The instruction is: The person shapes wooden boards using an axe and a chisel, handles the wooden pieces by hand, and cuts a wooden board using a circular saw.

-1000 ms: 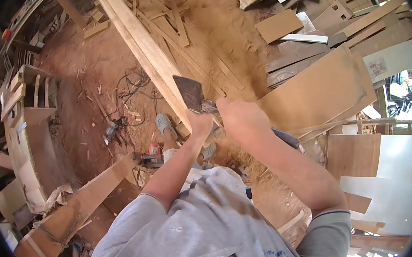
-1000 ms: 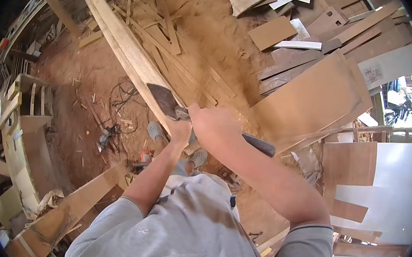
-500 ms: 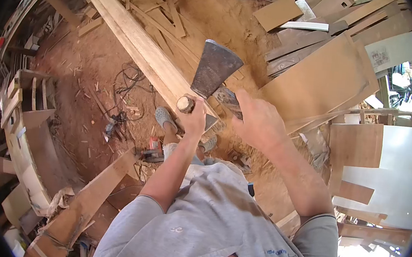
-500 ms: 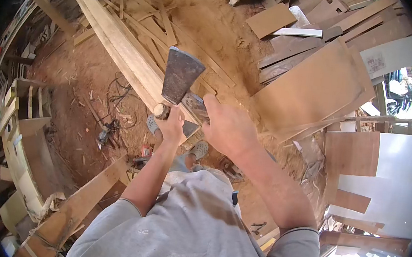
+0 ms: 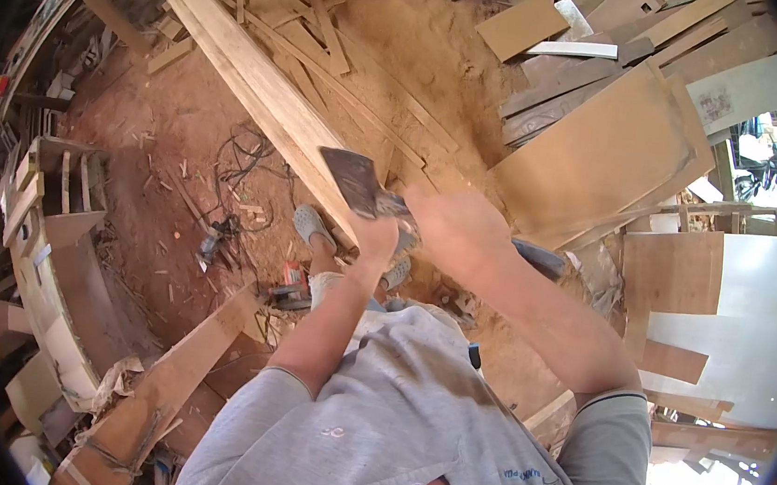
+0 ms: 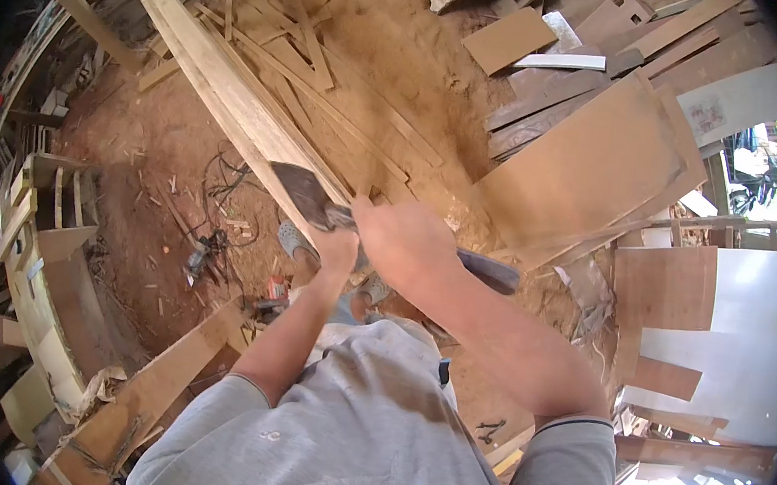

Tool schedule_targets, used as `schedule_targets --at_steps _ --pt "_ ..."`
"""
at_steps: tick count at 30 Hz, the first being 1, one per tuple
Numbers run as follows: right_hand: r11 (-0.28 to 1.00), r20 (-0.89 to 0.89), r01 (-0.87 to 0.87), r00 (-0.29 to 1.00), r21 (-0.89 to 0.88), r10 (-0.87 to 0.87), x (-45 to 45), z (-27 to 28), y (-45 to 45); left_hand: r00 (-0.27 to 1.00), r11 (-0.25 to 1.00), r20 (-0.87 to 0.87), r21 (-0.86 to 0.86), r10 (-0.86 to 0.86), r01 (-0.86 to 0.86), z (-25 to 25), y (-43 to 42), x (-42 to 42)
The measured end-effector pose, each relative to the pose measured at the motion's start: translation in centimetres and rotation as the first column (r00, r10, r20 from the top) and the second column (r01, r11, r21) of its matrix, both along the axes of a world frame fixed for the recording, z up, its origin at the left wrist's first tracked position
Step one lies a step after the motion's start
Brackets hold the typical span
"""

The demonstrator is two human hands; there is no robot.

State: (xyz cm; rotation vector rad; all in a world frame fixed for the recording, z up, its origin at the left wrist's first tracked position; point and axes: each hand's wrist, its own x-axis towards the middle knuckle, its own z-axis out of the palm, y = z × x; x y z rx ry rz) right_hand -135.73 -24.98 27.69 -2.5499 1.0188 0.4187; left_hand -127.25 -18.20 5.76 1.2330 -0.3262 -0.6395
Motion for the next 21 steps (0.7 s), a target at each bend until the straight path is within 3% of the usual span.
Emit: schedule_targets --at_steps 1,3,6,10,13,16,21 --pt "1.0 0.017 -0.024 1.0 -0.011 0.024 -0.6 -0.3 -0.3 1.0 1.0 -0.023 0.009 0.006 -0.006 -0.8 0.6 -0.5" --pt "0.995 0.01 0.077 0.997 0.059 -0.077 -1.8 0.0 -0.4 0.959 0.986 -0.279 0.142 -0.049 0.092 -3.6 3.0 -0.6" --pt "0.951 0.009 0.281 0.959 0.127 -0.284 -3.9 -0.5 0.7 0.945 0.985 -0.319 0.13 -0.067 0.113 -0.3 4.8 1.5" --pt "0.832 0.21 0.509 0.808 0.221 -0.55 -8.1 -3.9 1.5 0.956 0.996 -0.285 0.024 -0.071 0.082 2.1 6.7 6.3" --pt "0.727 0.228 0.599 0.697 0.334 -0.679 -9.2 -5.6 2.5 0.976 0.998 -0.217 0.054 -0.032 0.044 3.6 7.8 8.9" --pt "0.65 0.189 0.654 0.634 0.387 -0.75 -8.8 -6.7 3.4 0.995 0.991 -0.102 0.126 -0.02 0.033 4.3 8.3 10.7" --pt "0.645 0.234 0.623 0.614 0.442 -0.754 -7.4 -10.1 3.9 0.986 0.978 0.125 0.191 -0.114 0.089 6.0 8.3 13.5"
